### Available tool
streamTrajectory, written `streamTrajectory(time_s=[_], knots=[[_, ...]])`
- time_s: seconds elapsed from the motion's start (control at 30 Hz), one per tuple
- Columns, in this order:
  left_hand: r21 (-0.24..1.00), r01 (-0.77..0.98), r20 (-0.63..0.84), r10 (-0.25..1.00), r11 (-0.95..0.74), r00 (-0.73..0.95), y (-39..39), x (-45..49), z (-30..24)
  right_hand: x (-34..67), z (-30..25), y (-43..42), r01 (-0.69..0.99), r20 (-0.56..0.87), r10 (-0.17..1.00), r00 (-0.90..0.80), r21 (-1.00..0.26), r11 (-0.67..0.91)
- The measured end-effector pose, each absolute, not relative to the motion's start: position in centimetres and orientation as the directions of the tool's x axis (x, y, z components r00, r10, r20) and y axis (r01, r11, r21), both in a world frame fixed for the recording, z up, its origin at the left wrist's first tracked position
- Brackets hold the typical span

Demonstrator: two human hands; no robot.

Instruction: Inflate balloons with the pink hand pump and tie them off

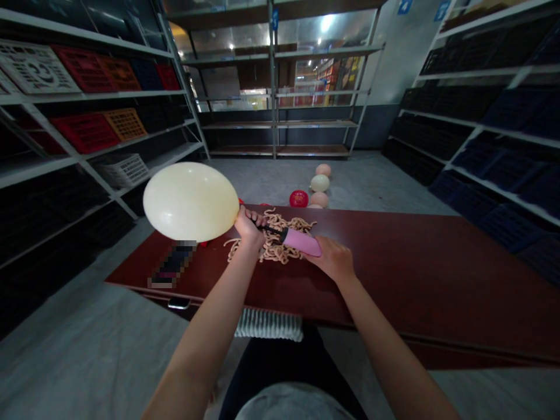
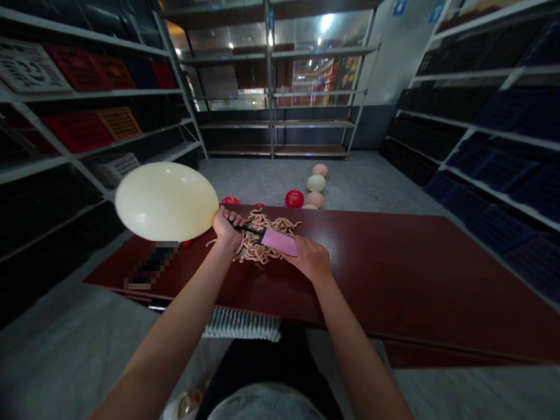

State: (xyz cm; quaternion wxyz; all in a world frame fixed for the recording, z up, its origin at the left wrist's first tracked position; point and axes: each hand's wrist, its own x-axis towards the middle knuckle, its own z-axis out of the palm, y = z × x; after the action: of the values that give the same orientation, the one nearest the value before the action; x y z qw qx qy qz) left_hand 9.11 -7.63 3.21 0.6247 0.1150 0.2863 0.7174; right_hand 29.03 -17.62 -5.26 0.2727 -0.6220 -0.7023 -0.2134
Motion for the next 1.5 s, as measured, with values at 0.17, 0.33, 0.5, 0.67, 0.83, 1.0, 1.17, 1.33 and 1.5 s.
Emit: streamTrajectory(time_s=[0.17,0.33,0.5,0.67,0.83,1.0,1.17,1.33,1.5], knots=[[0.527,-0.843,-0.184,0.953,-0.109,-0.239,-8.1,4.5,3.0,28.9,-5.4,-17.6,0.975,0.634,0.751,-0.184,0.021,0.221],[0.542,-0.827,-0.148,0.951,-0.153,-0.273,-8.5,0.1,3.6,28.9,-6.0,-17.4,0.96,0.584,0.773,-0.247,0.039,0.277],[0.552,-0.815,-0.102,0.956,-0.176,-0.275,-8.6,-1.0,4.8,28.8,-6.0,-17.4,0.954,0.58,0.775,-0.25,0.012,0.299],[0.573,-0.784,-0.036,0.948,-0.24,-0.316,-8.1,2.0,6.4,29.1,-5.9,-17.4,0.973,0.634,0.761,-0.139,-0.057,0.225],[0.58,-0.779,0.037,0.963,-0.237,-0.265,-7.5,6.2,7.7,29.5,-6.0,-17.3,0.979,0.659,0.751,-0.037,-0.128,0.161],[0.606,-0.771,0.081,0.98,-0.195,-0.184,-7.9,11.9,6.6,29.6,-5.8,-17.3,0.973,0.653,0.756,0.057,-0.205,0.104],[0.649,-0.746,0.063,0.988,-0.147,-0.139,-8.9,16.0,4.2,29.8,-5.6,-17.3,0.971,0.62,0.775,0.124,-0.236,0.033],[0.647,-0.758,-0.025,0.992,-0.078,-0.123,-8.6,15.4,3.2,29.7,-5.7,-17.1,0.976,0.611,0.788,0.08,-0.21,0.064],[0.594,-0.804,-0.115,0.99,0.0,-0.084,-8.4,12.8,3.1,29.1,-5.6,-17.1,0.977,0.598,0.802,0.007,-0.175,0.122]])
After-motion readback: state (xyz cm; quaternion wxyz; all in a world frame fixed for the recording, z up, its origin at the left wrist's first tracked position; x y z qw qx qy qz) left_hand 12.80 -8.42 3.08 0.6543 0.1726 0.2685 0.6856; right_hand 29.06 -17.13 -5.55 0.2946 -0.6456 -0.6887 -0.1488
